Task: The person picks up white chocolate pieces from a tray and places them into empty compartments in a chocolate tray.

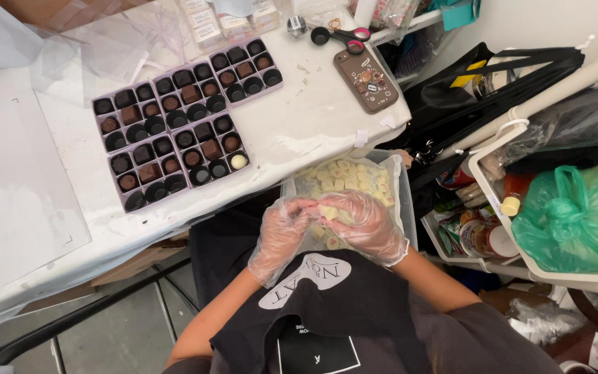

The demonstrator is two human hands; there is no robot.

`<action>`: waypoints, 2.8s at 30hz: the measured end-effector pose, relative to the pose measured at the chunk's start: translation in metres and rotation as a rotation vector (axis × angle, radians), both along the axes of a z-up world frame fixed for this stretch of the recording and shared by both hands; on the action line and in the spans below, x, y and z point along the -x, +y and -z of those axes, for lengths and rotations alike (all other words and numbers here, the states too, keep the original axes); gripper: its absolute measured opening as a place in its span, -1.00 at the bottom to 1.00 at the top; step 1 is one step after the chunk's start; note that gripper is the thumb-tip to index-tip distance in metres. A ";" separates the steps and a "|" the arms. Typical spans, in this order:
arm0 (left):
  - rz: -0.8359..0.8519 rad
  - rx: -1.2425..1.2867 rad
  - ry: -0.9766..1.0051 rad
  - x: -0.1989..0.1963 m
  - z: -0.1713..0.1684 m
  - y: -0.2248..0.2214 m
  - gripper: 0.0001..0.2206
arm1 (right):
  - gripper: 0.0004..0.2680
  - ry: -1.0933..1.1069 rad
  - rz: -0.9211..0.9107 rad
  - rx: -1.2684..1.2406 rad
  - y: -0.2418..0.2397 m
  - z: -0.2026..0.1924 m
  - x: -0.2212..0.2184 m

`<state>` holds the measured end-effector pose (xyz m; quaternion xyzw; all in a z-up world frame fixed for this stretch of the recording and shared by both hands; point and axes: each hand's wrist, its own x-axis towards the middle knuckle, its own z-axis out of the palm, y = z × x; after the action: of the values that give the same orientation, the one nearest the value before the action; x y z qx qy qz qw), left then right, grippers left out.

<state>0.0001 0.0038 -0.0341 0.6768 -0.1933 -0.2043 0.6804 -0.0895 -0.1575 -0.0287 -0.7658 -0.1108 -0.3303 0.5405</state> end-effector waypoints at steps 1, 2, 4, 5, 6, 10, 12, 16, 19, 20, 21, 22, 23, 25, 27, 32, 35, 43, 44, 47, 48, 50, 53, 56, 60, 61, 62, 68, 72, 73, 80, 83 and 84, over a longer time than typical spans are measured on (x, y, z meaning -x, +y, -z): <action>0.017 -0.050 0.044 0.002 -0.005 -0.003 -0.91 | -0.78 0.037 0.079 0.077 -0.001 0.010 0.000; 0.031 -0.101 0.086 0.003 -0.011 -0.004 -0.94 | -0.78 0.071 0.156 0.153 -0.002 0.020 -0.001; 0.029 -0.074 0.122 0.003 0.004 -0.006 -0.94 | -0.77 0.048 0.200 0.188 0.009 0.032 -0.006; 0.034 -0.047 0.164 0.003 0.011 -0.006 -0.92 | -0.77 0.029 0.250 0.222 0.014 0.038 -0.009; 0.028 -0.048 0.159 0.002 0.020 -0.006 -0.92 | -0.77 0.024 0.245 0.220 0.018 0.045 -0.011; 0.039 -0.069 0.246 -0.002 0.043 -0.009 -0.93 | -0.79 0.015 0.183 0.174 0.013 0.071 -0.016; 0.045 -0.073 0.248 -0.002 0.042 -0.009 -0.93 | -0.78 0.025 0.150 0.143 0.008 0.068 -0.014; 0.080 -0.215 0.158 -0.002 0.036 -0.006 -0.88 | -0.81 -0.041 0.272 0.464 0.002 0.023 -0.010; 0.111 -0.362 0.007 -0.002 0.012 -0.003 -0.87 | -0.84 -0.089 0.294 0.609 -0.006 0.022 -0.016; 0.134 -0.417 -0.057 0.005 0.001 0.000 -0.84 | -0.85 -0.084 0.253 0.570 -0.006 0.030 -0.012; 0.130 -0.419 -0.055 0.002 0.020 -0.002 -0.84 | -0.85 -0.084 0.249 0.568 -0.007 0.039 -0.013; 0.180 -0.445 -0.088 0.000 0.039 -0.004 -0.81 | -0.85 -0.070 0.274 0.464 -0.007 0.047 -0.012; 0.231 -0.471 -0.122 -0.001 0.058 -0.005 -0.78 | -0.83 -0.057 0.298 0.360 -0.006 0.057 -0.010; 0.230 -0.439 -0.102 -0.002 0.057 0.001 -0.86 | -0.83 -0.082 0.304 0.342 0.006 0.038 -0.007; 0.228 -0.411 -0.088 -0.005 0.055 0.003 -0.87 | -0.83 -0.111 0.311 0.322 0.010 0.036 -0.005; 0.202 -0.233 0.013 -0.001 0.066 -0.002 -0.79 | -0.83 -0.076 0.334 0.398 0.011 0.037 0.004; 0.149 -0.167 0.037 -0.002 0.114 -0.016 -0.77 | -0.82 -0.059 0.325 0.377 0.009 0.051 0.003; 0.092 -0.261 0.135 0.015 0.063 -0.013 -0.72 | -0.81 0.088 0.242 0.166 0.019 0.013 0.001; 0.100 -0.314 0.159 0.022 0.040 -0.016 -0.65 | -0.80 0.175 0.187 -0.007 0.021 -0.003 -0.002; 0.242 -0.259 -0.184 0.012 0.022 0.003 -0.90 | -0.78 0.236 0.093 -0.405 -0.021 -0.005 -0.004; 0.239 -0.259 -0.182 0.010 0.026 0.005 -0.90 | -0.78 0.238 0.090 -0.404 -0.022 -0.020 -0.009; 0.294 -0.186 -0.490 0.008 0.035 0.010 -0.88 | -0.77 0.555 0.066 -0.534 -0.024 -0.050 -0.019; 0.302 -0.151 -0.502 0.002 0.029 0.018 -0.88 | -0.76 0.515 -0.032 -0.599 0.003 -0.117 -0.032; 0.326 -0.097 -0.514 -0.005 0.019 0.025 -0.85 | -0.80 0.367 -0.202 -0.331 0.011 -0.115 -0.071; 0.337 -0.041 -0.534 -0.014 0.012 0.039 -0.82 | -0.76 0.298 -0.323 0.002 0.038 -0.105 -0.133; 0.212 -0.013 -0.641 -0.016 0.012 0.045 -0.80 | -0.77 0.233 -0.326 0.124 0.043 -0.098 -0.146; 0.088 0.016 -0.747 -0.018 0.012 0.050 -0.75 | -0.77 0.168 -0.326 0.247 0.048 -0.089 -0.159; -0.099 0.065 -0.584 -0.026 -0.002 0.089 -0.74 | -0.78 0.517 -0.300 0.286 0.083 -0.104 -0.170; -0.128 0.102 -0.543 -0.026 -0.013 0.090 -0.74 | -0.79 0.641 -0.294 0.277 0.085 -0.101 -0.179; -0.115 0.120 -0.537 -0.026 -0.014 0.089 -0.76 | -0.79 0.628 -0.328 0.311 0.081 -0.095 -0.182; -0.081 0.176 -0.534 -0.024 -0.017 0.085 -0.80 | -0.76 0.780 -0.432 0.362 0.076 -0.102 -0.188; -0.096 0.165 -0.538 -0.023 -0.016 0.086 -0.81 | -0.77 0.874 -0.478 0.085 0.080 -0.112 -0.179; -0.096 0.164 -0.538 -0.023 -0.017 0.086 -0.81 | -0.77 0.874 -0.479 0.084 0.077 -0.109 -0.184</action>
<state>0.0227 0.0899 -0.0176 0.6577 -0.3502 0.0313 0.6661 0.0945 -0.0809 0.0799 -0.8067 -0.0599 0.1599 0.5657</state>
